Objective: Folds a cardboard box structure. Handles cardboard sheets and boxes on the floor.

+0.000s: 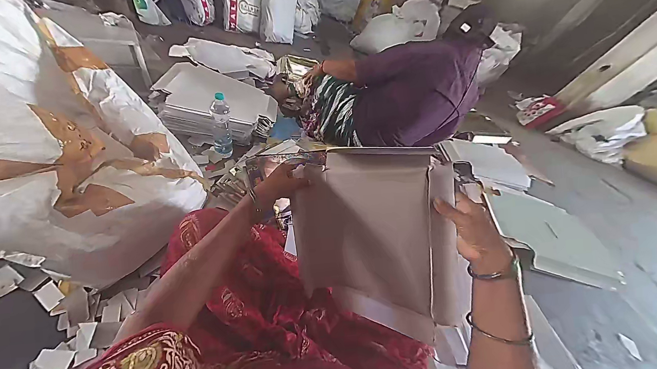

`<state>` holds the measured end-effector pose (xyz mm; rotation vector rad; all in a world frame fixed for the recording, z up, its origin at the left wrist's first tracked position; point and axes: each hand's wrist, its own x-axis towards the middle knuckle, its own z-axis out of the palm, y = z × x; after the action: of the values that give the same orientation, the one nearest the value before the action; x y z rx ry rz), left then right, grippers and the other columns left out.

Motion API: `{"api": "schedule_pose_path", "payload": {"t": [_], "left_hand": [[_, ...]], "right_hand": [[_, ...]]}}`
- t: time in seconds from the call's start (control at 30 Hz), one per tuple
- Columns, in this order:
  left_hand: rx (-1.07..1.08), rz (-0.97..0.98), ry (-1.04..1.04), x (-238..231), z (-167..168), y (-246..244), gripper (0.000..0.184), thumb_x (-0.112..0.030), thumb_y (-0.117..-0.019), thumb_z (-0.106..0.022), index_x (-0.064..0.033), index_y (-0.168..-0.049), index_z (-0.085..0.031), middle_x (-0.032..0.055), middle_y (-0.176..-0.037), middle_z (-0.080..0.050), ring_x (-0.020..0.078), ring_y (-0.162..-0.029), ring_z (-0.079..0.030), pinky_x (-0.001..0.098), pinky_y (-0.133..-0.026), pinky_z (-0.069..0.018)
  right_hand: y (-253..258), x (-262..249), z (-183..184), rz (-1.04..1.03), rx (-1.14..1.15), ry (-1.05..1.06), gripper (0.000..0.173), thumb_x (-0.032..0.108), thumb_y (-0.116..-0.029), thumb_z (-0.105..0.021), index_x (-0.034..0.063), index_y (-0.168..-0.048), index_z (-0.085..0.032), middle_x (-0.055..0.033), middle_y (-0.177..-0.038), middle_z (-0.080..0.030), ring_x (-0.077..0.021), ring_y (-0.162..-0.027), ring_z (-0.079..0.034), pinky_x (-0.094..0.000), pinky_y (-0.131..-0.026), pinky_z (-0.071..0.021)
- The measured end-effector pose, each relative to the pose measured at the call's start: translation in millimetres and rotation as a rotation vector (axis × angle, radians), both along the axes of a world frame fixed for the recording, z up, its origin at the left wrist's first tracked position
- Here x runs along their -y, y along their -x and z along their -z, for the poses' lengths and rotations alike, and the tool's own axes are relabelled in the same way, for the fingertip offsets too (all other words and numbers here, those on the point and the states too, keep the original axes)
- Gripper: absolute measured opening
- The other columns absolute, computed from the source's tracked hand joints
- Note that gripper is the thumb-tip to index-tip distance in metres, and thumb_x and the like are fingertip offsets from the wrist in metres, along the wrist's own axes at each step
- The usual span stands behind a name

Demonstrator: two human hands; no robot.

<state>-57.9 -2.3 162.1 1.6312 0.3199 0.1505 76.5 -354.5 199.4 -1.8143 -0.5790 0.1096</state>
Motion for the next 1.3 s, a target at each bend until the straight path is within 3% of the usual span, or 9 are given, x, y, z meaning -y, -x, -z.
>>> {"api": "schedule_pose_path", "payload": {"t": [0.1,0.2,0.3,0.4,0.47,0.57,0.73,0.87,1.3], "left_hand": [[0.249,-0.074,0.371,2.8,18.4,-0.8,0.035,-0.014,-0.0966,-0.070,-0.0010,-0.126,-0.057,0.0097,-0.101,-0.072,0.0168,-0.087,-0.071,0.0363,-0.081,-0.0609],[0.380,-0.008,0.488,15.7,15.6,-0.8,0.021,-0.014,-0.0997,-0.065,-0.0030,-0.117,-0.059,0.0069,-0.095,-0.072,0.0151,-0.083,-0.071,0.0343,-0.078,-0.0615],[0.313,-0.060,0.352,40.8,-18.2,8.4,0.023,-0.017,-0.0983,-0.067,-0.0038,-0.116,-0.062,0.0060,-0.092,-0.072,0.0125,-0.076,-0.070,0.0306,-0.070,-0.0606],[0.288,-0.067,0.203,57.4,-51.3,6.4,0.031,-0.019,-0.0971,-0.069,-0.0038,-0.122,-0.060,0.0059,-0.098,-0.068,0.0101,-0.081,-0.066,0.0299,-0.074,-0.0567],[0.426,-0.013,0.096,58.0,-56.4,-15.2,0.023,-0.013,-0.0943,-0.072,0.0013,-0.111,-0.064,0.0046,-0.092,-0.071,0.0069,-0.082,-0.067,0.0277,-0.079,-0.0573],[0.527,0.040,-0.146,70.5,-70.6,-28.4,0.015,-0.013,-0.0917,-0.074,-0.0020,-0.089,-0.065,-0.0030,-0.073,-0.062,0.0001,-0.067,-0.057,0.0216,-0.066,-0.0490],[0.479,0.177,-0.445,78.8,-91.3,-30.6,0.025,-0.021,-0.0956,-0.070,0.0014,-0.087,-0.066,0.0038,-0.069,-0.058,0.0099,-0.062,-0.053,0.0317,-0.062,-0.0467],[0.484,0.241,-0.528,79.0,-101.2,-30.2,0.026,-0.023,-0.0963,-0.068,0.0009,-0.086,-0.066,0.0038,-0.069,-0.058,0.0104,-0.062,-0.055,0.0327,-0.061,-0.0469],[0.484,0.382,-0.746,85.6,-114.4,-39.1,0.023,-0.018,-0.0939,-0.071,0.0032,-0.086,-0.067,0.0099,-0.074,-0.062,0.0171,-0.068,-0.058,0.0383,-0.067,-0.0485]], "right_hand": [[-5.6,5.4,13.8,0.017,-0.019,-0.056,0.048,0.015,-0.1031,-0.054,0.0010,-0.148,-0.043,-0.0061,-0.137,-0.059,-0.0037,-0.120,-0.059,-0.0223,-0.104,-0.0489],[-11.3,8.7,22.5,0.062,-0.011,0.015,0.048,0.015,-0.1021,-0.056,0.0003,-0.146,-0.045,-0.0081,-0.136,-0.060,-0.0045,-0.120,-0.059,-0.0227,-0.103,-0.0493],[-15.7,7.1,26.2,0.258,0.147,0.195,0.057,0.012,-0.0983,-0.064,-0.0033,-0.149,-0.042,-0.0251,-0.135,-0.058,-0.0268,-0.116,-0.062,-0.0424,-0.096,-0.0527],[3.8,-5.7,0.8,0.361,0.490,0.220,0.057,0.009,-0.0999,-0.059,-0.0100,-0.150,-0.038,-0.0351,-0.151,-0.041,-0.0455,-0.136,-0.048,-0.0529,-0.112,-0.0414],[26.0,-23.9,-22.1,0.331,0.748,0.135,0.036,0.009,-0.1001,-0.058,-0.0103,-0.131,-0.058,-0.0314,-0.130,-0.060,-0.0390,-0.113,-0.064,-0.0478,-0.095,-0.0532],[58.8,-54.7,-50.0,0.094,0.948,0.038,0.020,0.010,-0.1012,-0.060,-0.0025,-0.113,-0.071,-0.0157,-0.106,-0.070,-0.0181,-0.086,-0.071,-0.0330,-0.077,-0.0624],[53.0,-83.1,-60.0,0.026,1.017,0.084,0.027,-0.001,-0.0955,-0.062,-0.0006,-0.121,-0.071,-0.0207,-0.119,-0.069,-0.0293,-0.106,-0.070,-0.0408,-0.092,-0.0574],[48.3,-76.1,-68.6,0.013,0.981,0.163,0.019,-0.005,-0.0892,-0.067,-0.0020,-0.106,-0.074,-0.0200,-0.105,-0.072,-0.0318,-0.099,-0.070,-0.0457,-0.090,-0.0561],[46.4,-68.7,-74.6,-0.010,0.978,0.303,0.013,-0.008,-0.0908,-0.064,-0.0067,-0.100,-0.072,-0.0247,-0.094,-0.070,-0.0395,-0.089,-0.070,-0.0523,-0.082,-0.0555]]}}
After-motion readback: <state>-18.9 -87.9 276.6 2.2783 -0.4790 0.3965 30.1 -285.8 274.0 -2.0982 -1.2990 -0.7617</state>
